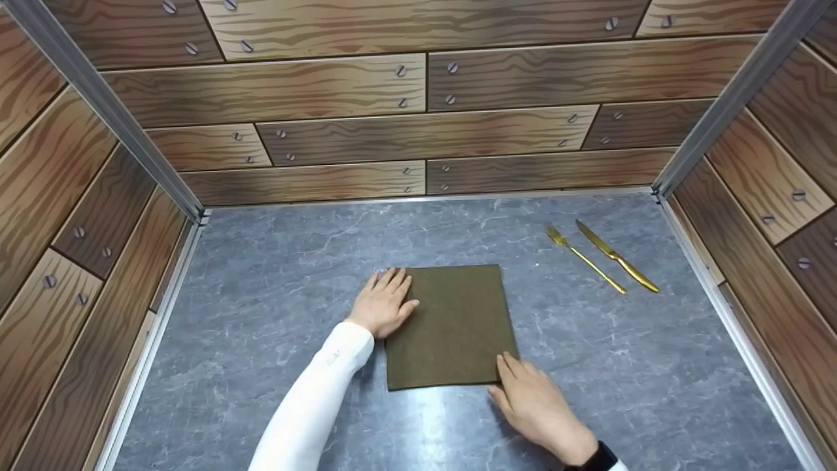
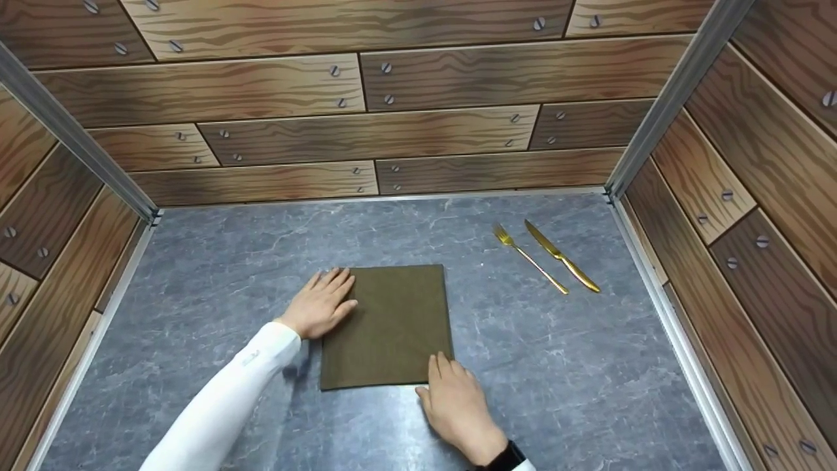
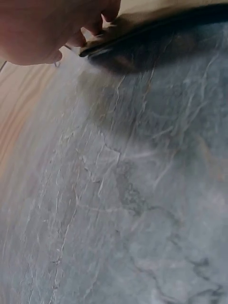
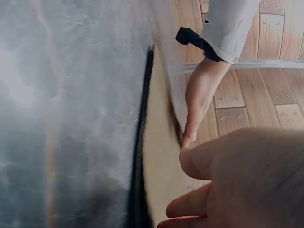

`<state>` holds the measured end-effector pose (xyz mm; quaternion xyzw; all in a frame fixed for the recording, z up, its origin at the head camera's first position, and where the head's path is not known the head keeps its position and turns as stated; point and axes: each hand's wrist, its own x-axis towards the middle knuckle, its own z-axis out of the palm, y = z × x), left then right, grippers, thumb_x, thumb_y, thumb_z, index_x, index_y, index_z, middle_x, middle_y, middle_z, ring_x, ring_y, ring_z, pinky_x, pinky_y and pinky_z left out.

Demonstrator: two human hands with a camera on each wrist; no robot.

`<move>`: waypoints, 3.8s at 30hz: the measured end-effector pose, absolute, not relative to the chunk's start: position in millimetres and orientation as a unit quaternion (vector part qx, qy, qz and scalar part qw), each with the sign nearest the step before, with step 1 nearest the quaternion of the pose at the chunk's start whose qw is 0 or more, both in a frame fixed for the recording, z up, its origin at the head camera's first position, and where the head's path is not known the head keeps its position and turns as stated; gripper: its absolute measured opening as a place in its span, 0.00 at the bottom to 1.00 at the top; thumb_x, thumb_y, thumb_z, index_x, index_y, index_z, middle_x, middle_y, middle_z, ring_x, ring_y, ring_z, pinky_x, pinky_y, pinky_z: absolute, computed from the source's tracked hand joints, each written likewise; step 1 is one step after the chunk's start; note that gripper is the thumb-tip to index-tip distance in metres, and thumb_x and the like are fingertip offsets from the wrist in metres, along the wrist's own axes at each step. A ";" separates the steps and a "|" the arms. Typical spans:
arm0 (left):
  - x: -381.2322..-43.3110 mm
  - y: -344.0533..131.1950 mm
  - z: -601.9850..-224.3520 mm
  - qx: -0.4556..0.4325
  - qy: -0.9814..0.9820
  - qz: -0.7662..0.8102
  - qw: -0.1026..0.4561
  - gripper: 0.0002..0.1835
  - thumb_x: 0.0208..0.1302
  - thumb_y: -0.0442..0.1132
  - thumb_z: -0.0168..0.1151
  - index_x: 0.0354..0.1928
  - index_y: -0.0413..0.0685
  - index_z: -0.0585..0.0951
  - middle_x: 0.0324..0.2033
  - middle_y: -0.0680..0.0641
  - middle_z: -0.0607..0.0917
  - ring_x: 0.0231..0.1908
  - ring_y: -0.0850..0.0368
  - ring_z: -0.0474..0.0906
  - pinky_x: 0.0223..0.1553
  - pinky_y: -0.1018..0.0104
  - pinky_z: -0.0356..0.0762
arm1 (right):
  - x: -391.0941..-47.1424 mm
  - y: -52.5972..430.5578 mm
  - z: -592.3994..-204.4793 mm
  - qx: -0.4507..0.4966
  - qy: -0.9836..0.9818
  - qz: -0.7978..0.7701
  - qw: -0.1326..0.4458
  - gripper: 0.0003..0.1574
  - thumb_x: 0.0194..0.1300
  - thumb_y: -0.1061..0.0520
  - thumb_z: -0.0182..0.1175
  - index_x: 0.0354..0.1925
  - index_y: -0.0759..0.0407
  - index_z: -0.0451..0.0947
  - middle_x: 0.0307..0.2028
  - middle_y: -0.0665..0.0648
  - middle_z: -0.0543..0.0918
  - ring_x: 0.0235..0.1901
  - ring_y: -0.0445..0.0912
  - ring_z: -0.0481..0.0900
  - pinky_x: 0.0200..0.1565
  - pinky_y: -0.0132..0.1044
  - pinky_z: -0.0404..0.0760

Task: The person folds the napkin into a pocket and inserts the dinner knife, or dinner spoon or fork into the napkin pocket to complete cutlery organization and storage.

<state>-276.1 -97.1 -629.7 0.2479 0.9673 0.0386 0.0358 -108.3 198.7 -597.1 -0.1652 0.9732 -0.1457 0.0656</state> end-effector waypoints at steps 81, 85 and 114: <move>-171.9 -120.8 -632.1 0.401 0.911 0.067 -0.075 0.14 0.55 0.40 0.62 0.44 0.45 0.77 0.58 0.38 0.78 0.62 0.44 0.72 0.62 0.55 0.70 | -151.8 252.7 -622.2 -0.241 0.952 -0.182 0.054 0.31 0.66 0.50 0.62 0.65 0.57 0.74 0.68 0.56 0.68 0.69 0.54 0.61 0.64 0.55 0.66; -172.4 -118.9 -635.2 0.377 0.917 0.092 -0.092 0.07 0.60 0.41 0.57 0.38 0.47 0.77 0.57 0.40 0.80 0.59 0.47 0.74 0.58 0.55 0.74 | -153.8 250.5 -624.4 -0.246 0.954 -0.166 0.040 0.34 0.65 0.46 0.64 0.65 0.57 0.74 0.66 0.57 0.71 0.68 0.53 0.63 0.63 0.54 0.67; -194.5 -120.9 -617.7 0.295 0.922 0.248 0.040 0.22 0.60 0.39 0.66 0.57 0.49 0.76 0.45 0.50 0.84 0.45 0.53 0.80 0.49 0.58 0.79 | -203.6 259.5 -626.2 -0.311 0.928 -0.194 -0.073 0.14 0.60 0.56 0.67 0.46 0.56 0.84 0.47 0.53 0.85 0.48 0.48 0.77 0.50 0.46 0.78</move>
